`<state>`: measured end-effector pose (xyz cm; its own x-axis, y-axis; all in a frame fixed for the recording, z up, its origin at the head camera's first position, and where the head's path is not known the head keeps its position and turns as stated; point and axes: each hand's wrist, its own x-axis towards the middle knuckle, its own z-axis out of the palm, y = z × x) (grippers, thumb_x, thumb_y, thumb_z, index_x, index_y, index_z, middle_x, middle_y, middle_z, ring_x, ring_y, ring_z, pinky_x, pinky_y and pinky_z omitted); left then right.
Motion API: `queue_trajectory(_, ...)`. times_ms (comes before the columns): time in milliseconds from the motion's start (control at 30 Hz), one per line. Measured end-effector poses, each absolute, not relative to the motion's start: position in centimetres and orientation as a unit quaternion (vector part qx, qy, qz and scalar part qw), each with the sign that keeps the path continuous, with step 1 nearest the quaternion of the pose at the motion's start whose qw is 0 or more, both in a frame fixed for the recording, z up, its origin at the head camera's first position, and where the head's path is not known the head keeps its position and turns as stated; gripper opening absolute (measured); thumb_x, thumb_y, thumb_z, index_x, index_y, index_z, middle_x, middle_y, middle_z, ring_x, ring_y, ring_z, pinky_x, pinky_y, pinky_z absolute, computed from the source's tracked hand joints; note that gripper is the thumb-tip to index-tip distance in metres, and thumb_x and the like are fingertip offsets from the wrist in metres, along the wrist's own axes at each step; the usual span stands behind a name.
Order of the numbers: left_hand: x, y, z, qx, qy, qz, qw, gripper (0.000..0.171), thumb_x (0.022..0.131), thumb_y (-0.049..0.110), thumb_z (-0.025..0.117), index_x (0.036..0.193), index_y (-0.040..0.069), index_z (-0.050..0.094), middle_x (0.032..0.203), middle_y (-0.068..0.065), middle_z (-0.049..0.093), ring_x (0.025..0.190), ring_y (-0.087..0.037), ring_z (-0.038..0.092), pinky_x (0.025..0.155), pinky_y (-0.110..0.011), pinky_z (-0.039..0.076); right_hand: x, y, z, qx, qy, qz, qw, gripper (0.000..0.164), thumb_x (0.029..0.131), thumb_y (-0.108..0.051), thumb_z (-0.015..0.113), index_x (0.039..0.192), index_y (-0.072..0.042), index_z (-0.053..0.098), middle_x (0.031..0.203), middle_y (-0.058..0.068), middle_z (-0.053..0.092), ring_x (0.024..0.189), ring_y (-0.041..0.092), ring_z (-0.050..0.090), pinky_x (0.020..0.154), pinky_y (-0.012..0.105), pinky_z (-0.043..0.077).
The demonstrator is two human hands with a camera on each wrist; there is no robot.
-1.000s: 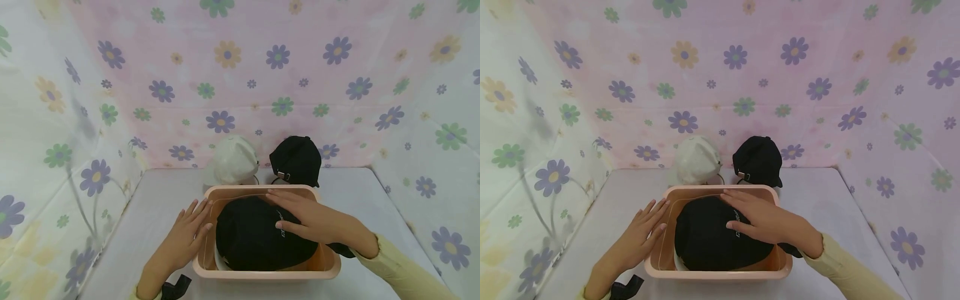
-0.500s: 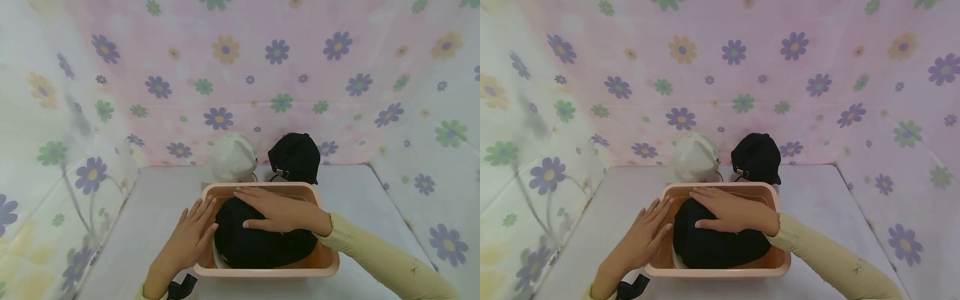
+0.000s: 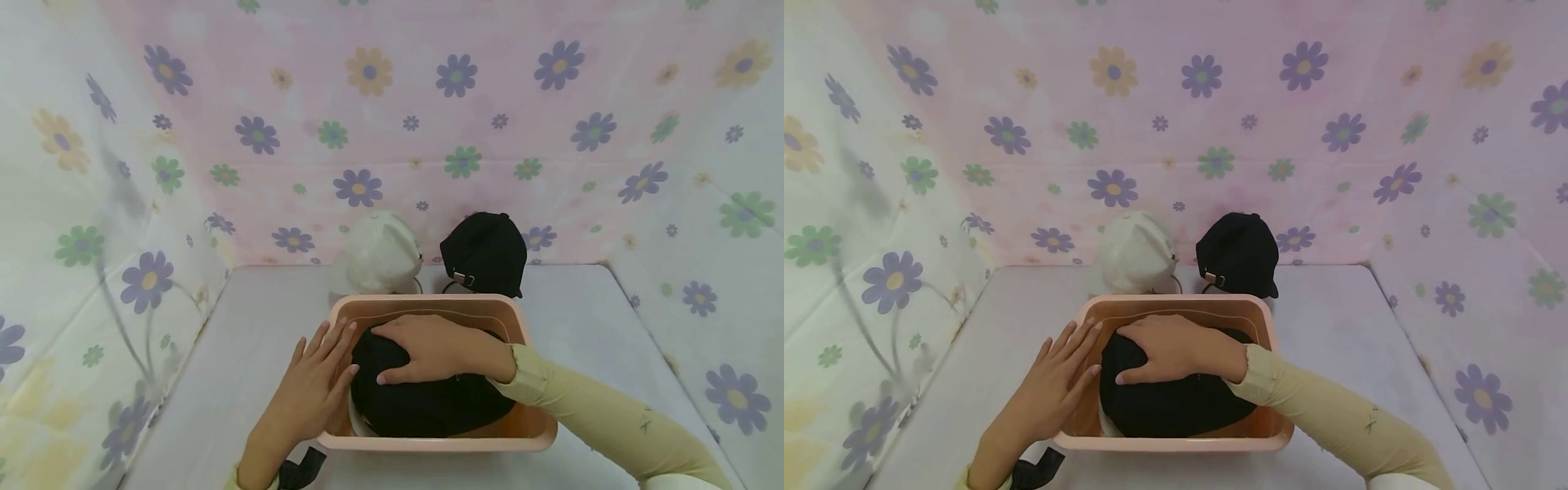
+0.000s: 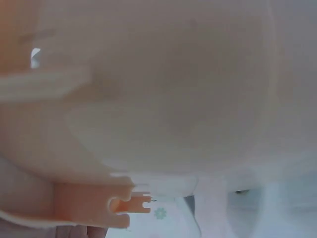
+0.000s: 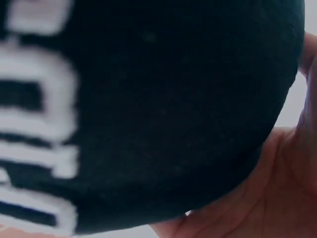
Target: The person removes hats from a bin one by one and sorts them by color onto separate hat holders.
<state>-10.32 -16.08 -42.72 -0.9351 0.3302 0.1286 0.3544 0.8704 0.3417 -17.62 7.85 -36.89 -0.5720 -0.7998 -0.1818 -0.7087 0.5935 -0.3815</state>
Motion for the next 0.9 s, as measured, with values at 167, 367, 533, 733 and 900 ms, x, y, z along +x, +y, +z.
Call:
queue_trajectory(167,-10.2,-16.0,-42.6,-0.169,-0.969,-0.176,0.032,0.063,0.107,0.044,0.047,0.162,0.019,0.028,0.169,-0.003,0.023,0.155,-0.036,0.019,0.119,-0.07,0.016,-17.6,7.2,-37.2,-0.434,0.877,-0.135,0.155,0.07,0.094,-0.061,0.063,0.147,-0.017,0.056,0.146,0.001,0.058,0.135,0.018,0.055,0.114,0.042,0.044)
queue_trajectory(367,-10.2,-16.0,-42.4,-0.172,-0.967,-0.185,0.037,0.063,0.107,0.042,0.048,0.162,0.018,0.029,0.168,-0.004,0.025,0.155,-0.036,0.02,0.118,-0.071,0.017,-17.6,6.8,-37.8,-0.446,0.866,-0.154,0.164,0.058,0.092,-0.052,0.071,0.138,-0.016,0.065,0.135,-0.001,0.067,0.123,0.014,0.063,0.105,0.038,0.051)
queue_trajectory(533,-10.2,-16.0,-42.4,-0.171,-0.968,-0.181,0.041,0.064,0.107,0.043,0.048,0.162,0.017,0.028,0.168,-0.004,0.024,0.155,-0.036,0.02,0.118,-0.07,0.017,-17.8,7.0,-37.7,-0.46,0.86,-0.158,0.157,0.051,0.093,-0.046,0.072,0.134,-0.017,0.068,0.129,-0.004,0.07,0.115,0.011,0.067,0.1,0.034,0.054)
queue_trajectory(733,-10.2,-15.8,-42.4,-0.169,-0.971,-0.16,0.045,0.066,0.107,0.045,0.046,0.161,0.012,0.029,0.167,-0.006,0.027,0.155,-0.033,0.022,0.121,-0.066,0.016,-17.8,7.6,-37.6,-0.478,0.851,-0.174,0.13,0.044,0.095,-0.042,0.071,0.13,-0.016,0.071,0.12,-0.004,0.074,0.103,0.007,0.07,0.091,0.027,0.057)
queue_trajectory(900,-10.2,-15.6,-42.5,-0.171,-0.972,-0.153,0.047,0.065,0.107,0.044,0.048,0.161,0.012,0.03,0.167,-0.006,0.028,0.155,-0.032,0.023,0.121,-0.066,0.016,-18.0,8.4,-37.7,-0.481,0.848,-0.181,0.129,0.042,0.095,-0.042,0.07,0.13,-0.019,0.071,0.122,-0.007,0.073,0.104,0.003,0.07,0.093,0.022,0.055)
